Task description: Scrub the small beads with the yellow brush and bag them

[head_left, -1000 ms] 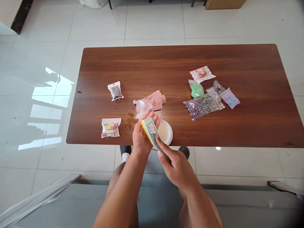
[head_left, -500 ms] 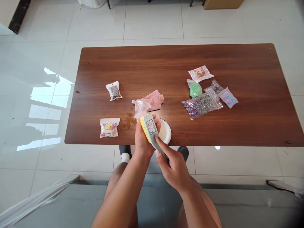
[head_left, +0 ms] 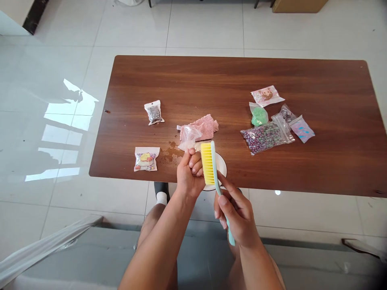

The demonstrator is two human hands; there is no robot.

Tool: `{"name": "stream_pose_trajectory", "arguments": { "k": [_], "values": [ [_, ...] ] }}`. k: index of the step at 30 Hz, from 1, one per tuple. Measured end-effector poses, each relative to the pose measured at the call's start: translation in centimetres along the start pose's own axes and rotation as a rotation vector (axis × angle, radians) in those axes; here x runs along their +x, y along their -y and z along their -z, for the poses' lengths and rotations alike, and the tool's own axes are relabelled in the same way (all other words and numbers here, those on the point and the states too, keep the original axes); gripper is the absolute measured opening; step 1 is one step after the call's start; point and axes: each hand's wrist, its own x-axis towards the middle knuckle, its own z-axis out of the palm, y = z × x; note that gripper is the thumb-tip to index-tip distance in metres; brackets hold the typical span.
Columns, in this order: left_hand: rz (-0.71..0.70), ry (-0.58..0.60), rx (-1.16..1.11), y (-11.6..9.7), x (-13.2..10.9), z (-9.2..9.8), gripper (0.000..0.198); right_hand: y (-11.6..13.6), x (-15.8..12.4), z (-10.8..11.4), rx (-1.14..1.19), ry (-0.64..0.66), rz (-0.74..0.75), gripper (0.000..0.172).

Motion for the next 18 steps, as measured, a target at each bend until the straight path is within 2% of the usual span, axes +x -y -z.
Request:
{"name": "stream_pose_trajectory", "arguments": {
  "k": [5,9,15,18],
  "values": [
    [-0.079,0.018,0.041,0.5,0.3,0.1,0.026,-0.5,-0.2,0.4,-0.138,-0.105,0.154,0.052],
    [-0.093,-0.019,0.225,1.3,-0.1,-0.2,0.027,0.4,0.5,0.0,-0.45,-0.107,0.116,0.053],
    [-0.098,-0.115,0.277,1.5,0.0,-0.4,0.038,3.1,0.2,-1.2,-0.78,0.069,-0.02,0.051],
    [-0.095,-0.11,0.279,1.7,0.1,-0.4,0.037,3.4,0.2,-1.5,-0.947,-0.019,0.06,0.052]
  ]
}}
